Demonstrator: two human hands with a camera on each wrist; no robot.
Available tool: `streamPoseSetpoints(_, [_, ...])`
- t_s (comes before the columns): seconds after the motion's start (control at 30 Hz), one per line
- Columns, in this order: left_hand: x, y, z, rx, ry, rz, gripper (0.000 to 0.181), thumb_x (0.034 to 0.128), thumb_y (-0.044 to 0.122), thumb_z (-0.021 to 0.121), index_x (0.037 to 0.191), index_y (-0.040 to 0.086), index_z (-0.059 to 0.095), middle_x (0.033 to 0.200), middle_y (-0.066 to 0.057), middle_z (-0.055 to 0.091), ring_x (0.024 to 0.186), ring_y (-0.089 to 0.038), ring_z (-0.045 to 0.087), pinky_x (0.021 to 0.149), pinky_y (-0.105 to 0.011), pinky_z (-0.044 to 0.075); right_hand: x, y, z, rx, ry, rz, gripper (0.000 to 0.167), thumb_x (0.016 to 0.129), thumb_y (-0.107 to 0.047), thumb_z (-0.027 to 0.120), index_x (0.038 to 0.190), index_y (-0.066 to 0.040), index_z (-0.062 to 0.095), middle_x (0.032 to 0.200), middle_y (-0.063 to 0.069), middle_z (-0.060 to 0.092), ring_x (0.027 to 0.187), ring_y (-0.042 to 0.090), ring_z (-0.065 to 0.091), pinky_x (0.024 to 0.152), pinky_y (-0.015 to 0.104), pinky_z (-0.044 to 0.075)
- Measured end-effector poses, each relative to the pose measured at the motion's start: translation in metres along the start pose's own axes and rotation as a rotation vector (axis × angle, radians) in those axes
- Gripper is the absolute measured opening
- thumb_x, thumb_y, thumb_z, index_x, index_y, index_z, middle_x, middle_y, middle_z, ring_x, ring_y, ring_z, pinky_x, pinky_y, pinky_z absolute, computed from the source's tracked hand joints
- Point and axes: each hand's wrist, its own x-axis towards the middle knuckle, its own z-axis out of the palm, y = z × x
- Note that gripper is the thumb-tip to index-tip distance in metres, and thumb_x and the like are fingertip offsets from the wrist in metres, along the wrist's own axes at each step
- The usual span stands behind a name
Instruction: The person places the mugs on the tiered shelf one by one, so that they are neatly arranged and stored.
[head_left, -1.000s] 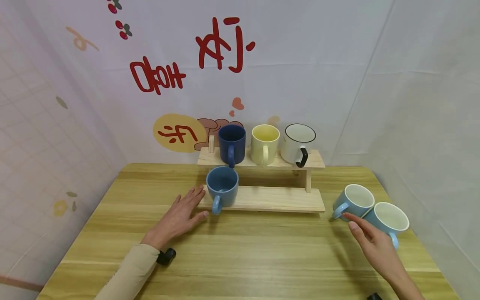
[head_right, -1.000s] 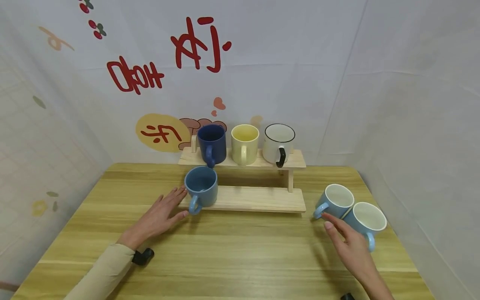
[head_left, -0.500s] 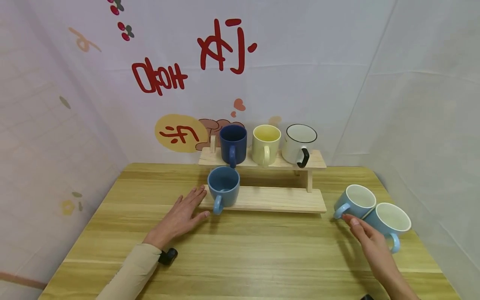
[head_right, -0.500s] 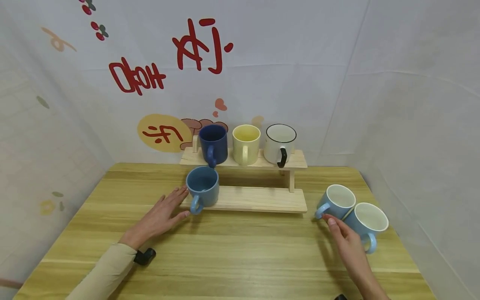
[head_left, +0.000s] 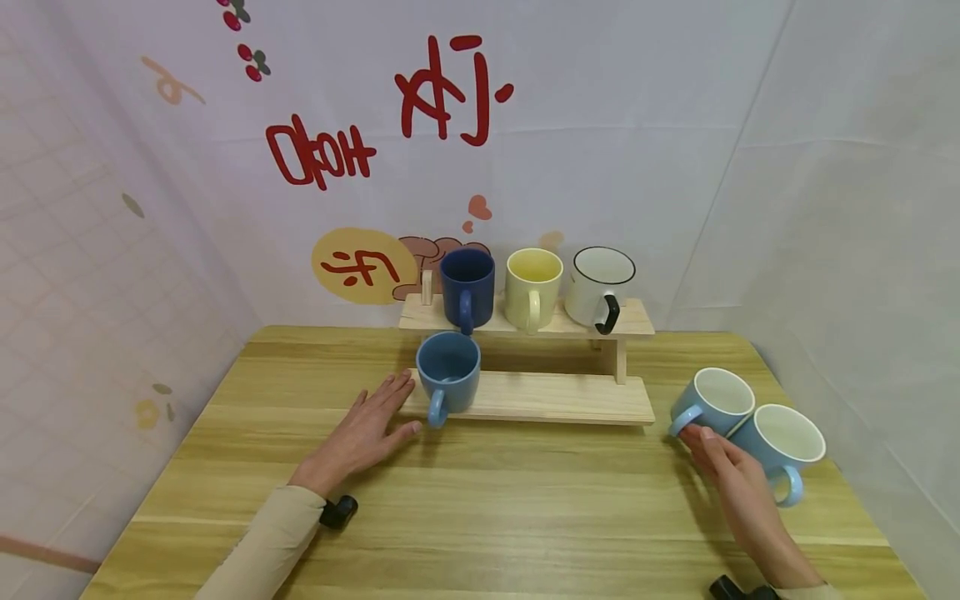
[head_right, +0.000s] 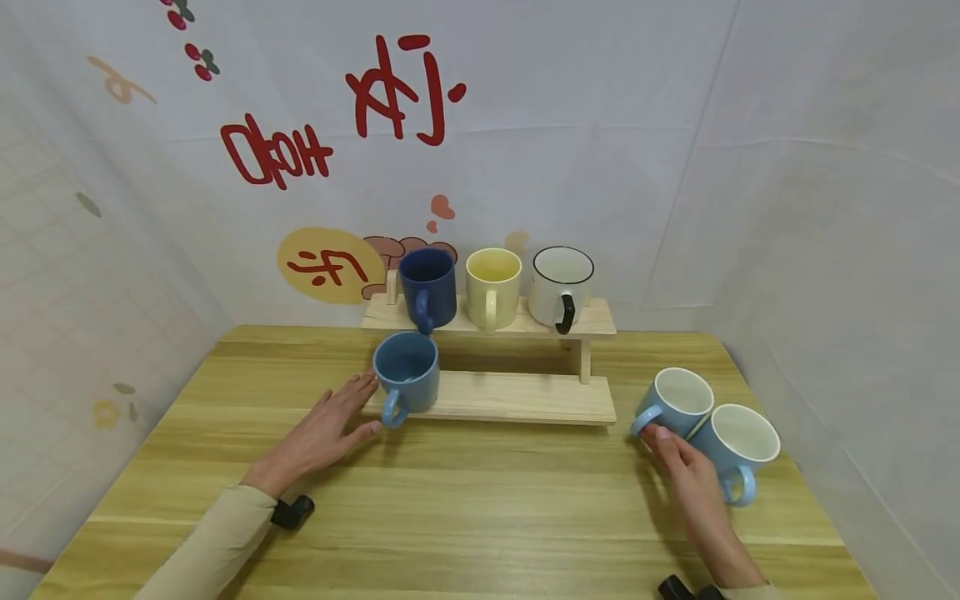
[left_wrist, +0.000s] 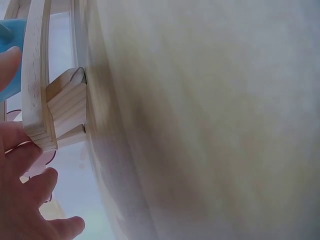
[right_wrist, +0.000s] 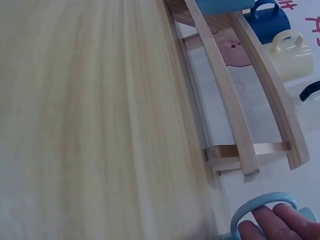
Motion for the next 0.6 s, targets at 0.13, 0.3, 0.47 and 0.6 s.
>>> streamPoseSetpoints(0.13, [0.000,0.000,0.000,-0.001,0.002,-0.001,0.080,0.1022,0.053,0.060,0.162,0.006,0.034,0.169,-0.010,0.028,0.154,-0.040,0.026,0.116,-0.073,0.020,0.006,0.000,0.002,0.004,0.018,0.018,0.068,0.114,-0.030,0.042,0.146,0.028,0.028,0.121,-0.021,0.065,0.116,-0.010,0.059,0.095,0.009,0.046])
streamPoseSetpoints(0.3, [0.000,0.000,0.000,0.005,0.012,-0.002,0.079,0.1018,0.049,0.062,0.161,0.005,0.035,0.169,-0.011,0.028,0.153,-0.041,0.027,0.115,-0.074,0.020,0.011,0.000,0.004,0.001,0.036,0.021,0.068,0.113,-0.029,0.044,0.146,0.028,0.029,0.119,-0.021,0.066,0.114,-0.011,0.059,0.094,0.008,0.046])
streamPoseSetpoints(0.47, [0.000,0.000,0.000,0.007,0.011,-0.003,0.079,0.1017,0.050,0.062,0.162,0.006,0.035,0.169,-0.011,0.028,0.154,-0.040,0.026,0.115,-0.074,0.020,0.014,0.003,0.005,0.010,0.044,-0.009,0.062,0.113,-0.026,0.045,0.142,0.028,0.036,0.119,-0.017,0.070,0.114,-0.007,0.062,0.095,0.010,0.047])
streamPoseSetpoints(0.6, [0.000,0.000,0.000,0.006,0.008,-0.005,0.080,0.1017,0.050,0.062,0.162,0.006,0.034,0.169,-0.011,0.028,0.154,-0.040,0.026,0.115,-0.074,0.020,0.015,0.005,0.005,0.016,0.064,-0.016,0.054,0.112,-0.026,0.047,0.135,0.023,0.050,0.116,-0.013,0.073,0.112,-0.005,0.065,0.094,0.011,0.048])
